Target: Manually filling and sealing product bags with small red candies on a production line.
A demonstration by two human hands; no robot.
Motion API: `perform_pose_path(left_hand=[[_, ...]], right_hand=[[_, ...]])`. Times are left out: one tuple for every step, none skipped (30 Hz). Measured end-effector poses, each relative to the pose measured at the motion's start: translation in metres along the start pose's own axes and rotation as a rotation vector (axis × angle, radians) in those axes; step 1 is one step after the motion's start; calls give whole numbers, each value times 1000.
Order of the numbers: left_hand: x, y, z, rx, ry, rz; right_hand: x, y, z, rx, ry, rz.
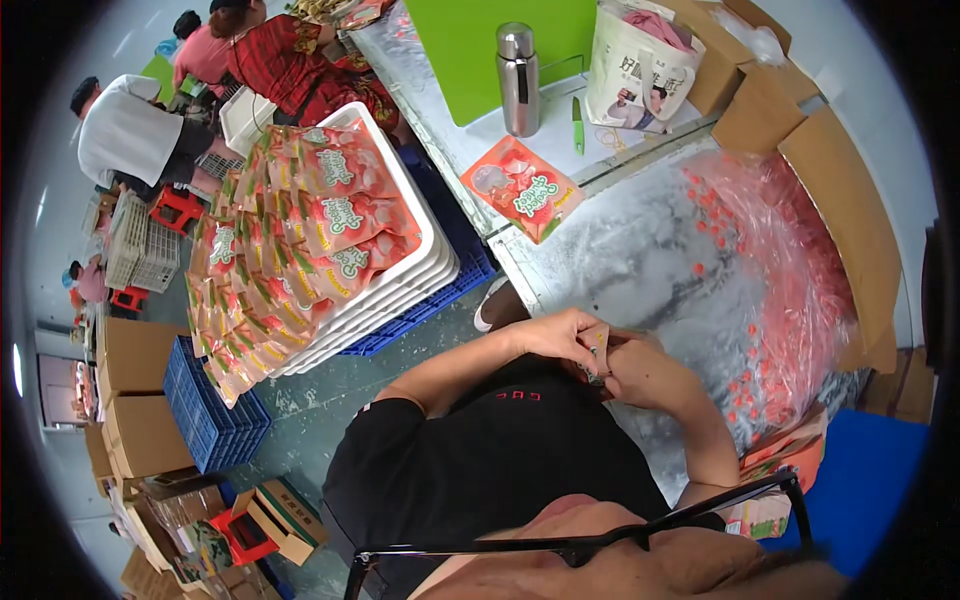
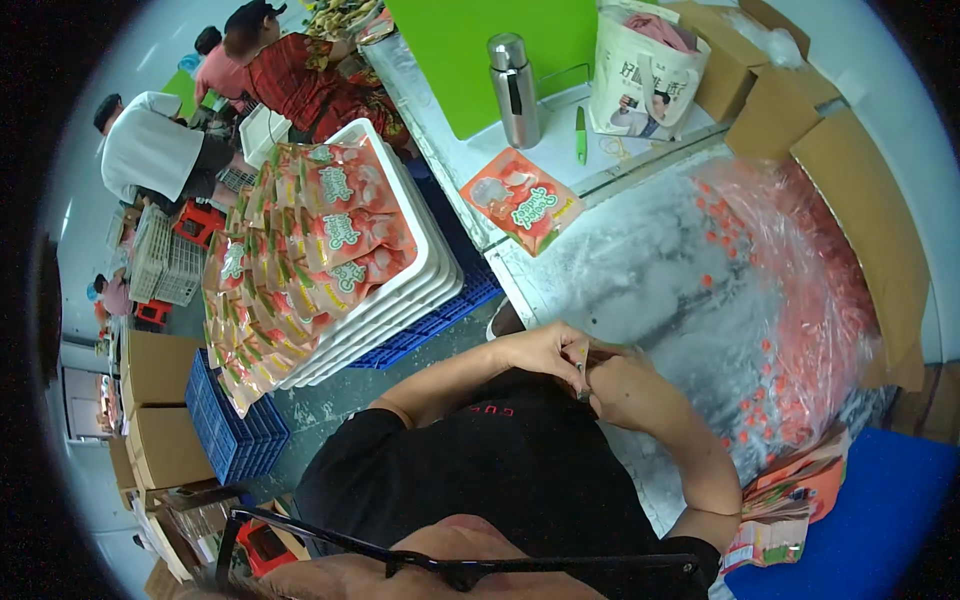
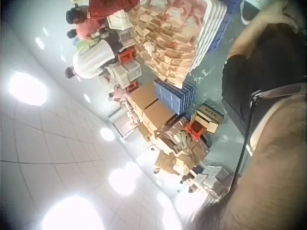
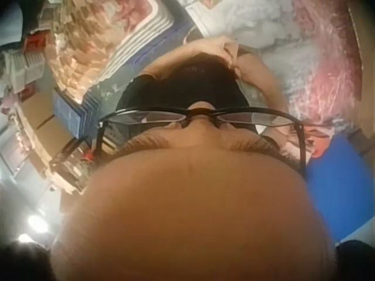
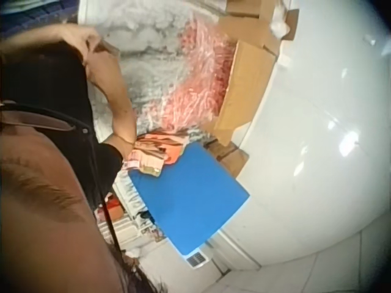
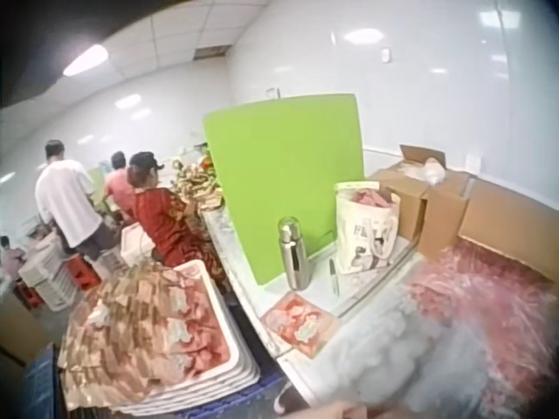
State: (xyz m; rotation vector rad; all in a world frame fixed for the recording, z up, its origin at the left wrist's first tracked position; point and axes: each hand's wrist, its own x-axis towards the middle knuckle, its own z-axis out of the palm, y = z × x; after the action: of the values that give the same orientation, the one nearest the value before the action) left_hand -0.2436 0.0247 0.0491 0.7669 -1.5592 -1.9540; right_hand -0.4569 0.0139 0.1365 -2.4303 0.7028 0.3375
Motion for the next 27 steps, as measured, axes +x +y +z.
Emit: perform_pose_path(left_hand=[[-2, -1, 1, 15, 3, 17], [-3, -1, 2, 30, 3, 35], [-3, -2, 3, 47, 7, 50], [-7, -8, 1, 42, 28, 70], [-9, -19, -2, 37, 51, 90], [-8, -26, -5, 31, 52, 115], [-4, -29, -8, 22, 85, 122], [-1, -31, -10, 12, 120, 128], [-5, -33, -12, 5, 171, 128], [-8, -17, -6, -30, 246, 237], [-9, -19, -9, -95, 285, 223], [-7, -23, -10, -161, 317, 207], [-6, -27, -11, -232, 346, 189], [-5, -23, -11, -241, 337, 228], [-9, -21, -11, -247, 342, 225], [-12, -19, -12, -242, 352, 224], [-15, -17, -13, -237, 361, 223], [-18, -20, -16, -197, 360, 227], [-21, -16, -17, -164, 370, 254], [-23, -11, -17, -131, 381, 281], [-22, -12, -13, -115, 391, 307], [-18, -15, -10, -145, 404, 419], [-21, -16, -14, -171, 416, 363], [-22, -17, -15, -210, 412, 305], [-22, -19, -15, -249, 405, 247], [-20, -24, -15, -195, 454, 235], [-21, -20, -13, -173, 481, 226]], right_hand=[[3, -2, -6, 12, -90, 43], [4, 1, -3, 32, -50, 36], [5, 8, 3, 53, -8, 25], [10, 10, 6, 63, 25, -13], [9, 6, 7, 87, 162, -52], [0, -4, 4, 116, 304, -73], [-9, -12, -1, 153, 450, -90], [-15, -24, -12, 106, 615, -51], [-18, -37, -22, 71, 775, -28], [-21, -45, -27, 29, 939, 14], [-20, -39, -20, 91, 993, 61], [-18, -21, -4, 156, 1050, 116], [-17, -2, 14, 222, 1101, 178], [-17, 17, 30, 688, 924, 219], [-14, 24, 44, 738, 936, 227], [-7, 30, 53, 790, 953, 224], [-4, 33, 60, 843, 968, 221], [-1, 33, 63, 878, 977, 201], [2, 32, 66, 913, 990, 184], [6, 30, 66, 948, 999, 166], [6, 27, 67, 984, 1003, 135], [7, 24, 67, 1021, 1005, 104], [10, 23, 67, 1059, 1006, 73], [12, 25, 69, 1089, 996, 68], [14, 27, 70, 1084, 995, 73], [17, 30, 71, 1080, 996, 78], [20, 32, 71, 1076, 1001, 79]])
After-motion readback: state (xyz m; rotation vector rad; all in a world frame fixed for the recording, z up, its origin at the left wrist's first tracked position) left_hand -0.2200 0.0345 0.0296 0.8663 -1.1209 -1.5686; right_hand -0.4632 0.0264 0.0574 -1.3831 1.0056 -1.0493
